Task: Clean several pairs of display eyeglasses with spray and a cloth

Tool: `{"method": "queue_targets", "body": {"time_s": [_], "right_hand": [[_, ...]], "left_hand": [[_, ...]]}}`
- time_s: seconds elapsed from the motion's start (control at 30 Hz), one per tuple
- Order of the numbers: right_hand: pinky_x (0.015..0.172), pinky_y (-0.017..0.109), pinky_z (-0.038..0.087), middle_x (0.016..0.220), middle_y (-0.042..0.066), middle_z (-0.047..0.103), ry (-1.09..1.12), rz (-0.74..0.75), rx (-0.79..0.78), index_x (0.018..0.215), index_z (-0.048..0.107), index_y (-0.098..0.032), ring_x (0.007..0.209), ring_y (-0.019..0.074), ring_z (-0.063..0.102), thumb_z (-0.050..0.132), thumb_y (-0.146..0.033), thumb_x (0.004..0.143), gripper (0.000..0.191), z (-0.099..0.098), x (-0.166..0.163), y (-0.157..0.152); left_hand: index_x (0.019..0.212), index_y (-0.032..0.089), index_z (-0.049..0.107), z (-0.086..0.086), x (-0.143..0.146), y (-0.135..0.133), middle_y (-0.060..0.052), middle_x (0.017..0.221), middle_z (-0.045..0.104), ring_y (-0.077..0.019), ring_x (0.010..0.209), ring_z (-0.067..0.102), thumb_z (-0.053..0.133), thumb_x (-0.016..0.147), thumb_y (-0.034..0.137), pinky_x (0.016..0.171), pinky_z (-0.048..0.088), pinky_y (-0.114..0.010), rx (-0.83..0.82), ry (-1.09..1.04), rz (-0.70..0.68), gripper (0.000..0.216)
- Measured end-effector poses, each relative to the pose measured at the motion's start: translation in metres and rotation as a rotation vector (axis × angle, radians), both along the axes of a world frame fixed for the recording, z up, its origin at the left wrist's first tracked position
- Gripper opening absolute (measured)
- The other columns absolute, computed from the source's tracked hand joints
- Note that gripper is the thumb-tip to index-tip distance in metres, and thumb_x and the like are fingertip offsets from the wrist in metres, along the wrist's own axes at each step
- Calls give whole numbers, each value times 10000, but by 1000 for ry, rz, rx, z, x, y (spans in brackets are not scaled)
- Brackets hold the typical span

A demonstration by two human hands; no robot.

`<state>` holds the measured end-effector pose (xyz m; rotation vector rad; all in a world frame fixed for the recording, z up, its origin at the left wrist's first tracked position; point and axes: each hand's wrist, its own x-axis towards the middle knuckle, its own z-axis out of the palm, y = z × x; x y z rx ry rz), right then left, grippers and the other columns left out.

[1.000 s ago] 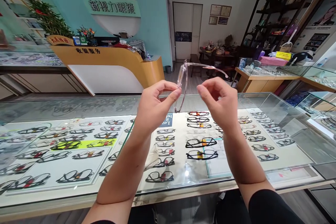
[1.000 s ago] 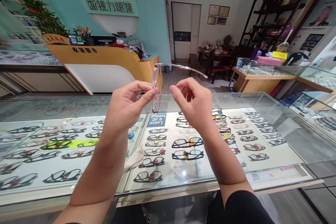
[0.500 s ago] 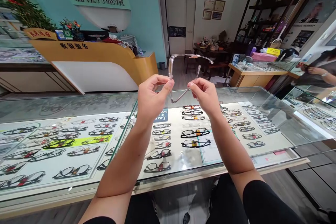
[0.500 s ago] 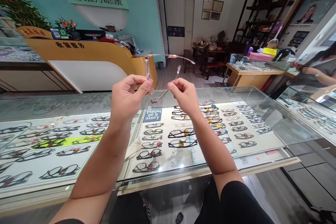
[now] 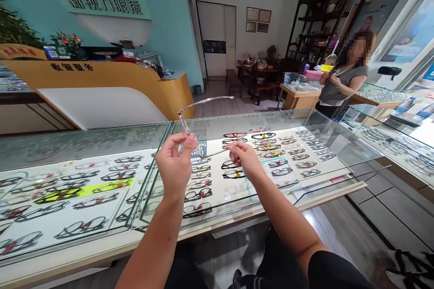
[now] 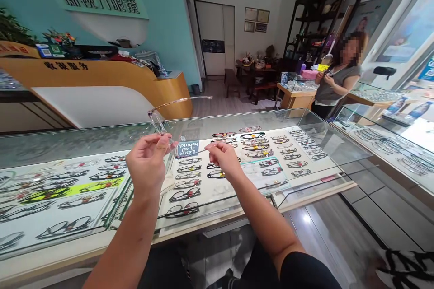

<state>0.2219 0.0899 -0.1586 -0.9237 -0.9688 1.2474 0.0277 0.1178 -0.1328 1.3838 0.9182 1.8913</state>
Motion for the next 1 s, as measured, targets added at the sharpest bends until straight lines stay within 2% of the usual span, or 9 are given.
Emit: {"method": "queue_targets", "body": {"time_s": [0.13,0.2,0.27,0.37,0.47,0.57,0.67,0.77,1.0], "right_hand": [[532,261,253,660,-79,563,7,-13,-43,936,632,-235,536,85,366,860,-550,759,427,-16,-1,-21],[564,265,318,767,-78,566,-16,-158,-35,976,565,-258,577,91,394,889,-565,731,510,-25,1,-33],[654,290,423,900,-48,577,-109,-396,31,1052,563,-263,669,116,465,883,-553,760,521,-35,6,-47],[842,346,489,1016,15,613,-438,-620,211,1115,637,-247,846,176,553,756,-501,937,333,-42,22,-58],[880,358,468,935,42,676,-895,-454,264,969,717,-233,914,221,603,597,-447,1065,263,-36,46,-42],[951,335,455,1160,98,790,-1407,-273,71,1154,818,-213,1116,237,667,502,-393,1145,364,-23,64,4],[955,337,429,1297,146,825,-1538,-191,-22,1261,863,-201,1183,262,682,582,-347,1126,344,-13,67,55],[964,337,407,1259,164,855,-1635,-110,-97,1254,886,-204,1145,261,713,640,-268,1089,303,-13,63,92],[974,361,381,1093,194,878,-1773,0,-186,1273,871,-178,991,250,742,773,-337,1010,322,-20,51,123]], "left_hand": [[946,208,761,-12,-8,-24,-83,1066,763,-257,1149,773,901,895,535,914,694,-367,-33,119,-27,359],[941,210,761,-18,-12,-37,-93,1076,765,-268,1162,763,893,899,521,892,685,-357,-58,169,-48,340],[933,212,758,-26,-16,-50,-102,1097,761,-277,1163,755,882,905,512,845,679,-347,-65,191,-55,326],[927,213,755,-39,-22,-69,-110,1140,746,-279,1171,745,867,922,492,804,666,-332,-56,203,-28,301],[927,212,749,-50,-31,-86,-109,1140,741,-280,1176,741,869,921,500,813,664,-334,-76,192,4,312],[931,213,741,-55,-40,-99,-104,1133,743,-275,1156,750,885,909,518,835,673,-346,-97,167,21,338],[934,215,730,-55,-47,-108,-110,1151,744,-286,1164,761,887,904,547,857,688,-366,-121,162,32,369],[945,220,731,-53,-53,-114,-111,1177,744,-302,1203,764,882,908,554,873,697,-377,-144,164,43,369],[937,231,748,-51,-68,-119,-101,1125,734,-294,1177,749,889,909,520,861,705,-390,-128,150,92,323]]}}
